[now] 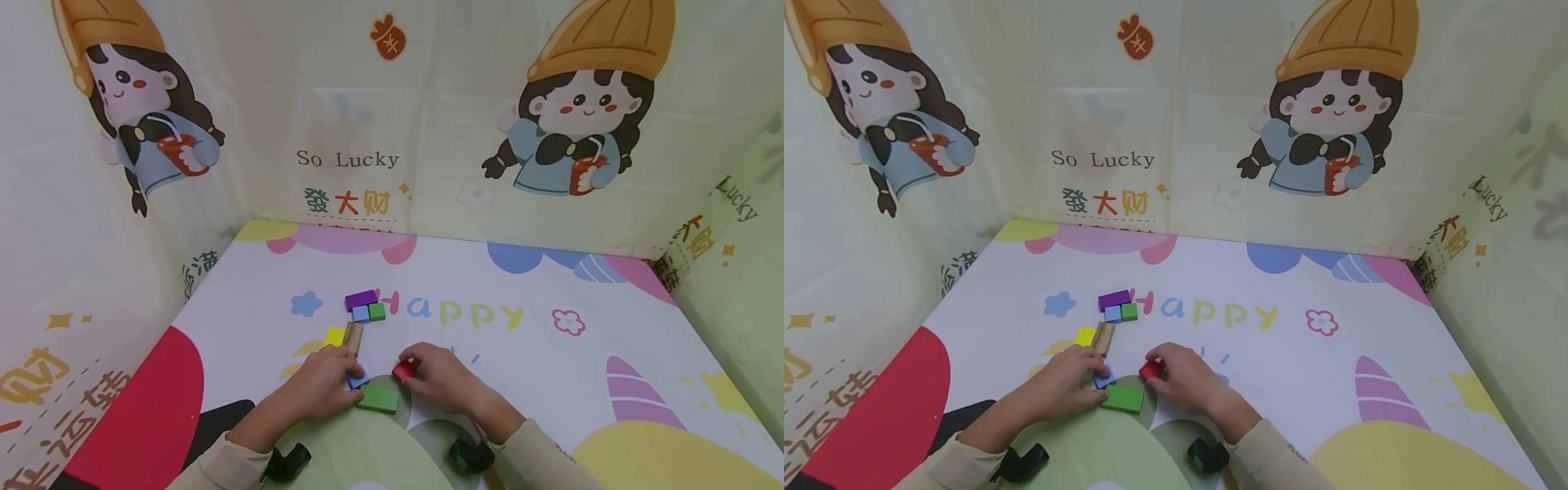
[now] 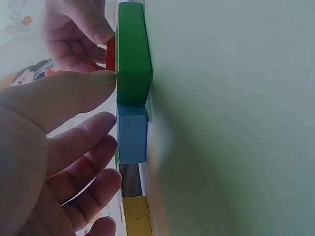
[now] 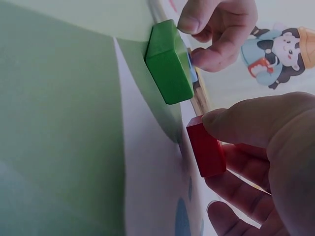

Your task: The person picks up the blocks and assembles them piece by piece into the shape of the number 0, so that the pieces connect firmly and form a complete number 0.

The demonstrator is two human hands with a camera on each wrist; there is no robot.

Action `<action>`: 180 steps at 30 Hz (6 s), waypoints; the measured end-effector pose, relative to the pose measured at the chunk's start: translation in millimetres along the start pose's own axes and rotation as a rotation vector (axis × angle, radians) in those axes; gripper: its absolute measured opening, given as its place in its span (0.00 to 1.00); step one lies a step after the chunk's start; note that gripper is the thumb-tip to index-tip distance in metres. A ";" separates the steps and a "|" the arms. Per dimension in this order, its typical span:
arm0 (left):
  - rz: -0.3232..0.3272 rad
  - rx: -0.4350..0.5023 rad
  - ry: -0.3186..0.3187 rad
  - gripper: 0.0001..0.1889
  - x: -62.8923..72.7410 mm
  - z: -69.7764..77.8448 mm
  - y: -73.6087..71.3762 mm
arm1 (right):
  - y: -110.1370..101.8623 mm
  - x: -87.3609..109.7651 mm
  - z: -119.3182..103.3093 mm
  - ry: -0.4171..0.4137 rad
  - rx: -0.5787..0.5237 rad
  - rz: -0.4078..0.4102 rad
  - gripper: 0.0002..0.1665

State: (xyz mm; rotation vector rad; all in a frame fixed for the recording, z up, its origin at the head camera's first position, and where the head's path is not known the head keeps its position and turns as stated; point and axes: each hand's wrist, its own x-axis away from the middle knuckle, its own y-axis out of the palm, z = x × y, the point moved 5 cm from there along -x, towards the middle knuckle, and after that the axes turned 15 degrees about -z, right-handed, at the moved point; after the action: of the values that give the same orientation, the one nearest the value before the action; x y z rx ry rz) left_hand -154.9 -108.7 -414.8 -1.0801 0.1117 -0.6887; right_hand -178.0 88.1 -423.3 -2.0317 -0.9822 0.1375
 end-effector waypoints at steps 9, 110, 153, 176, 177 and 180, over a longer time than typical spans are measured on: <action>-0.005 -0.001 0.000 0.10 -0.7 0.0 0.3 | 2.2 2.7 -2.6 -0.014 0.008 0.003 0.18; 0.002 -0.009 0.013 0.11 1.7 -0.5 0.4 | 14.3 10.8 -1.1 -0.030 0.034 -0.004 0.18; -0.010 -0.007 -0.058 0.10 -2.1 -1.6 1.5 | -6.2 0.7 0.2 -0.001 -0.003 0.012 0.25; -0.020 0.053 -0.017 0.09 -2.4 -3.8 2.3 | -3.7 0.0 0.0 -0.003 -0.006 0.014 0.24; -0.020 0.055 -0.008 0.09 -2.4 -3.8 2.3 | -3.6 -0.1 0.0 -0.004 -0.004 0.015 0.24; -0.017 0.056 0.008 0.09 -2.4 -4.3 2.6 | -3.0 0.0 0.0 -0.003 0.002 0.016 0.24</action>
State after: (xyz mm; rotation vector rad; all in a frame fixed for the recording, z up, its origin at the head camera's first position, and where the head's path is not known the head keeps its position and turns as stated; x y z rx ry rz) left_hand -157.3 -109.9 -419.7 -1.0260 0.0897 -0.7076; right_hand -179.8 89.1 -421.1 -2.0381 -0.9677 0.1507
